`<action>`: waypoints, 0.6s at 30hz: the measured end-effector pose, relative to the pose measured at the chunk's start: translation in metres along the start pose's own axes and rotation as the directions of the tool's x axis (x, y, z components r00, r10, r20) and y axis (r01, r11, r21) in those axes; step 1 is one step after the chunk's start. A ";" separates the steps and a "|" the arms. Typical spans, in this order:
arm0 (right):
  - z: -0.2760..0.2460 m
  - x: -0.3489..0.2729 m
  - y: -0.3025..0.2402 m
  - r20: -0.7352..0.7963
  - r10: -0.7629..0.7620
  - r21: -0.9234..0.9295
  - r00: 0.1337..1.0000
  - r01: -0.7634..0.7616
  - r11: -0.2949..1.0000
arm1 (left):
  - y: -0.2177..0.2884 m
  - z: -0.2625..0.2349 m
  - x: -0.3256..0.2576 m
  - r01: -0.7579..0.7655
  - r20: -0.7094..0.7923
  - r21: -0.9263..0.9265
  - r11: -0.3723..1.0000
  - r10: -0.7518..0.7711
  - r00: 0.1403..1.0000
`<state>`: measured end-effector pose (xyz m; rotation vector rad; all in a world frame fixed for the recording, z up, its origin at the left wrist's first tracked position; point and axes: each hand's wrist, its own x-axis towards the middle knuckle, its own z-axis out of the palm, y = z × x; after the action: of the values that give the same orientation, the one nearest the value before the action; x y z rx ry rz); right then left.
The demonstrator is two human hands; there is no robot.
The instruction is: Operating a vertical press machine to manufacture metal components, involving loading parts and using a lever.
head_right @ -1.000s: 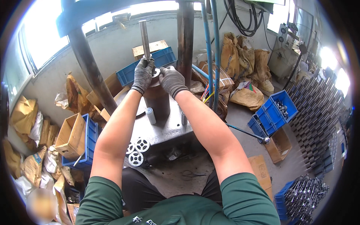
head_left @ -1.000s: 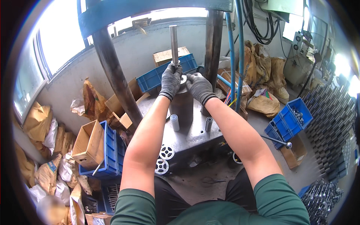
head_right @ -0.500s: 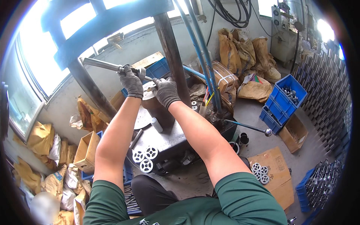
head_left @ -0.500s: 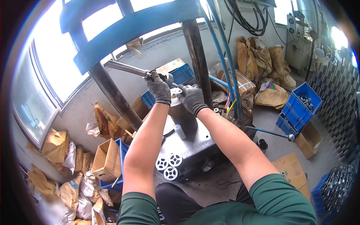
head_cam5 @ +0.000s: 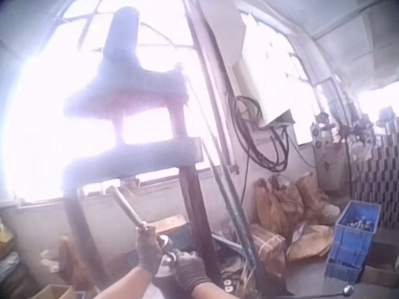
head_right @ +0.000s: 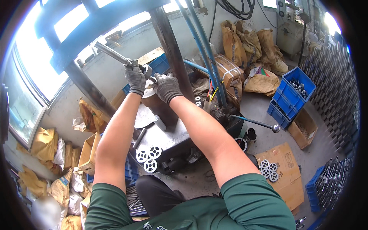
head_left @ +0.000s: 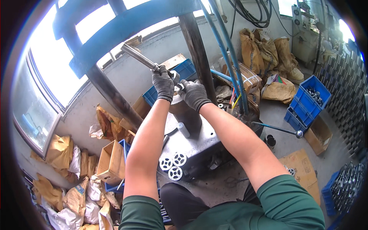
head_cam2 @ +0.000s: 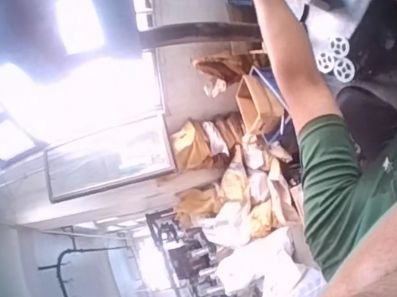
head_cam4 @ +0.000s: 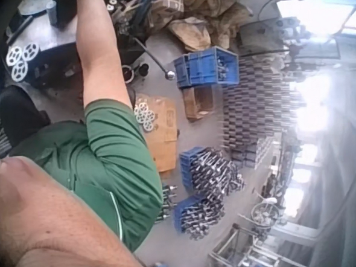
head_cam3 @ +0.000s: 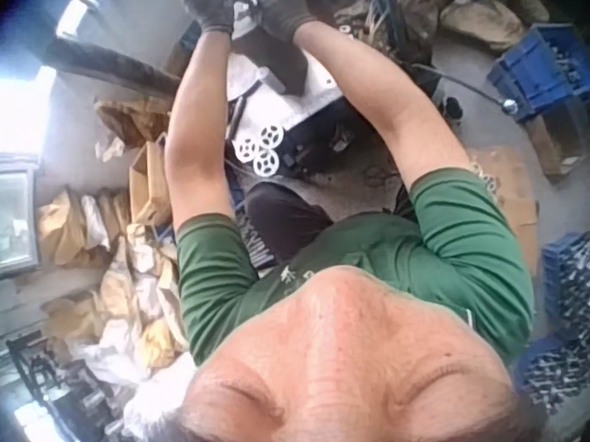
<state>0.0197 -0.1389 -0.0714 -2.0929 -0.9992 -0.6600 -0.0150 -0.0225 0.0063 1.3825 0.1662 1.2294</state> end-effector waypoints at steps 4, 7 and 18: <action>-0.031 -0.021 0.005 0.101 -0.033 0.110 0.994 0.022 0.994 | -0.001 0.004 0.004 0.059 0.011 0.038 0.998 -0.059 0.998; -0.087 -0.062 0.009 0.235 -0.281 0.106 0.930 0.263 0.959 | -0.004 0.006 0.006 0.046 0.003 0.057 0.997 -0.046 0.999; -0.352 -0.183 0.102 0.623 -0.071 -0.388 0.779 0.387 0.836 | 0.007 0.000 0.004 0.069 0.083 0.060 0.996 -0.074 0.994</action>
<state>-0.0506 -0.5387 -0.0202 -2.7557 -1.5997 -0.4082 -0.0170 -0.0219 0.0134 1.4638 0.1914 1.1123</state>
